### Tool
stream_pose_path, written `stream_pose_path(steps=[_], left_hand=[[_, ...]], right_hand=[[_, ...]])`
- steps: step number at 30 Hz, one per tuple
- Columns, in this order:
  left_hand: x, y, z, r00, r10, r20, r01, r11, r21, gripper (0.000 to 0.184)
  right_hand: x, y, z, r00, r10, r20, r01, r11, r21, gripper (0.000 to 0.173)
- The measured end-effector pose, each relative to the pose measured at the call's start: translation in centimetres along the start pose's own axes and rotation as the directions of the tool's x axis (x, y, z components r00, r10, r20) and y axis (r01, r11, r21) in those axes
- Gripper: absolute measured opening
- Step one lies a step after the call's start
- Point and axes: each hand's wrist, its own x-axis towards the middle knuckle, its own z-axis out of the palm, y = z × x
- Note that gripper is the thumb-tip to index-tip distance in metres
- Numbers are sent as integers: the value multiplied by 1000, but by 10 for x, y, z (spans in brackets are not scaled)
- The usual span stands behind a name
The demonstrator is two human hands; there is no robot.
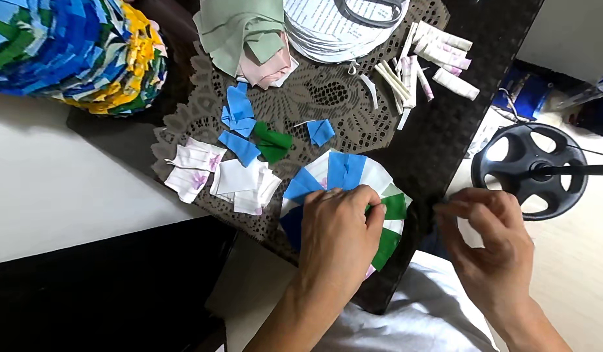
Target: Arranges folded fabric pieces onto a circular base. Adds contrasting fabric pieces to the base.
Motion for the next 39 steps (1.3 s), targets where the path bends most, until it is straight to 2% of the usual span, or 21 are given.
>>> stream_pose_path(steps=[4,7,13,18,25,33,35,39], left_hand=[[1,0,0,1000,5,-8,-5,1000,3,14],[1,0,1,1000,1,-8,-1,1000,8,13],[1,0,-1,1000,-7,4,7,1000,10,14],[-5,-5,-15,994,-64,84,66,998,-23,17],[-5,-14,-16,993,-109,51,107,994,36,12],[-5,-17,-15,993,-113,40,109,990,85,17],[-8,-20,-20,992,-115,55,110,990,93,18],[-14,-25,-31,993,-118,-4,118,991,69,15]], right_hand=[[6,-9,15,991,-134,-9,134,990,-44,13],[10,-12,22,986,-167,8,167,981,-100,15],[10,-6,27,990,-135,28,137,983,-124,15],[8,-3,29,991,-132,23,133,987,-86,16],[8,-3,28,993,-119,22,120,991,-56,15],[9,-3,29,993,-118,23,119,991,-56,16],[9,-2,28,995,-94,18,94,996,-2,17],[10,2,19,1000,-8,3,7,970,244,15]])
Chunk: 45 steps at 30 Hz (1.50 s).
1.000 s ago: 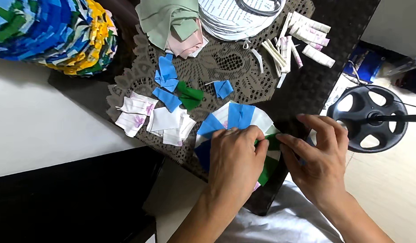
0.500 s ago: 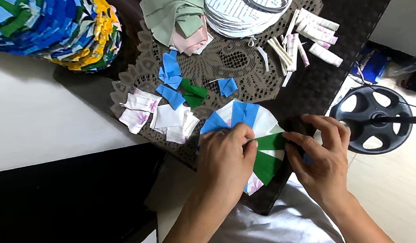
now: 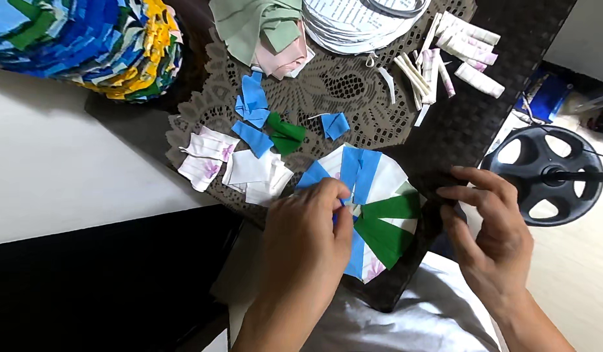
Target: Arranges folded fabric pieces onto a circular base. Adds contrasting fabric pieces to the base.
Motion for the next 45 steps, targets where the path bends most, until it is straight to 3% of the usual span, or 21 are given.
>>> stream_pose_path(steps=[4,9,12,15,18,20,23,25,28,32,35,40,45], left_hand=[[-3,8,15,993,68,-95,-72,997,-37,32],[-2,19,59,973,224,-52,-219,973,76,71],[2,10,64,934,358,9,-357,929,101,73],[6,-2,56,840,534,97,-540,840,51,71],[10,-6,49,802,588,105,-589,808,-19,71],[16,-8,38,864,502,40,-499,863,-77,60],[40,-29,7,968,219,-118,-224,974,-32,32],[56,-48,-17,987,53,-150,-46,998,46,23],[69,-66,-29,980,-87,-177,111,985,130,20],[78,-72,-24,984,-109,-143,122,989,83,10],[81,-67,-38,979,-189,-75,183,980,-76,11],[82,-69,-60,960,-262,98,274,811,-517,6],[79,-60,-66,951,-247,185,308,748,-587,3]], right_hand=[[1,4,-1,1000,-4,-21,5,999,42,13],[1,6,-1,1000,-27,-7,27,1000,-7,17],[3,6,-3,999,-47,0,47,999,4,17],[2,7,-6,998,-66,11,65,998,25,18],[1,8,-5,995,-103,-2,104,994,28,16],[2,9,-6,990,-141,-9,141,990,11,15],[3,10,-9,984,-181,2,181,983,-24,16],[7,10,-11,982,-191,2,191,981,-34,15],[10,9,-9,980,-200,1,200,979,-42,16],[11,4,-6,978,-207,3,207,977,-45,16],[11,2,-6,977,-214,3,214,975,-55,17],[18,-5,0,972,-236,14,236,970,-59,19],[44,-30,24,953,-277,120,285,957,-60,23]])
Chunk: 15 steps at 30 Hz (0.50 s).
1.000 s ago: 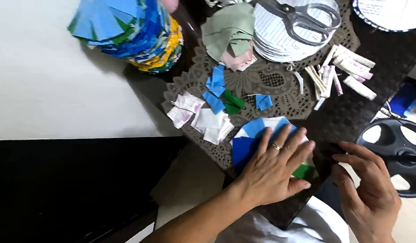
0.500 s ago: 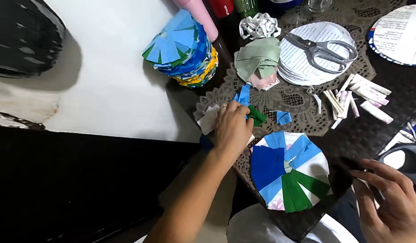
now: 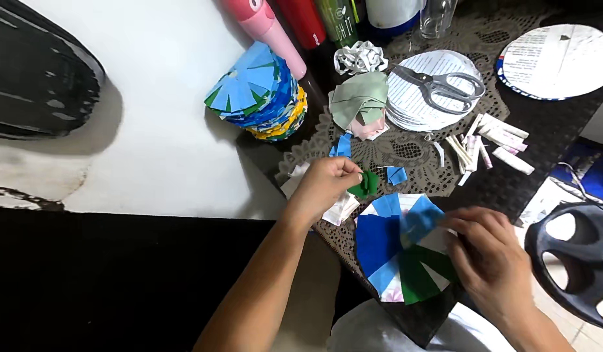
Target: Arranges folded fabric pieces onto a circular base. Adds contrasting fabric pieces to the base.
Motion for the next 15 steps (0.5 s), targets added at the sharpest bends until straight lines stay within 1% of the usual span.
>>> stream_pose_path(steps=[2,3,4,5,6,7,8,9,10,11,12,13,15], left_hand=[[-3,3,2,1000,-11,21,11,1000,-22,2],[-5,4,3,1000,-10,26,11,999,-37,1],[-6,5,4,1000,-6,26,7,999,-51,1],[-7,6,5,1000,2,23,0,998,-65,2],[-8,7,5,1000,12,19,-11,997,-78,3],[-8,8,6,1000,21,12,-20,996,-92,4],[-8,9,6,1000,28,7,-27,994,-104,4],[-8,9,6,999,33,1,-33,993,-113,4],[-8,9,5,999,38,-10,-39,993,-111,4],[-7,7,5,998,51,-28,-53,995,-79,3],[-5,4,3,995,76,-60,-76,997,0,2],[-2,1,1,988,109,-108,-95,988,125,2],[1,-3,-1,963,188,-194,-92,904,417,11]], right_hand=[[21,-9,14,997,33,70,-36,999,38,26],[31,-14,21,989,86,119,-98,991,92,29],[43,-19,27,969,161,187,-193,968,162,32],[54,-24,31,929,246,275,-314,919,238,34],[66,-29,34,874,323,363,-443,836,323,33],[76,-32,38,820,378,429,-550,729,408,27],[83,-35,42,777,415,473,-622,623,474,20],[89,-36,46,750,440,494,-660,547,515,12],[93,-36,49,732,462,501,-682,497,537,7],[96,-35,51,718,482,502,-695,474,540,4],[99,-33,51,715,492,496,-698,480,531,3],[101,-29,50,723,496,480,-690,503,520,4],[100,-20,46,763,485,427,-646,588,486,3]])
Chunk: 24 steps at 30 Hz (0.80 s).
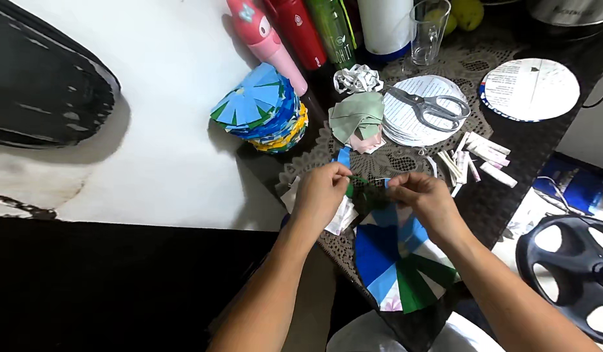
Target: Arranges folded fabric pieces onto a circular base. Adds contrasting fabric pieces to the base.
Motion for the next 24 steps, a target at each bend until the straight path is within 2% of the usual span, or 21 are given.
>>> stream_pose_path(steps=[1,3,7,11,16,20,22,24], left_hand=[[0,-3,2,999,25,-27,-21,993,112,19],[0,-7,7,997,75,-16,-71,978,198,31],[-5,-2,15,985,125,118,-146,971,191,21],[-3,-3,22,949,141,283,-209,951,228,15],[0,-7,28,929,156,336,-254,927,274,16],[-9,-3,17,903,350,248,-399,899,181,11],[-19,4,9,844,495,204,-525,842,127,9],[-29,12,5,767,623,153,-640,760,114,11]], right_hand=[[0,2,-5,999,-40,-17,39,998,-57,5],[-1,4,-17,991,-120,-56,108,976,-189,8],[-9,11,-35,963,-235,-133,179,924,-338,9],[-20,19,-44,944,-299,-136,220,883,-414,9],[-32,30,-42,928,-363,-90,281,836,-472,14],[-38,26,-31,898,-440,-32,366,784,-501,18],[-40,20,-29,891,-453,40,413,769,-487,24],[-40,12,-28,883,-444,154,459,746,-483,37]])
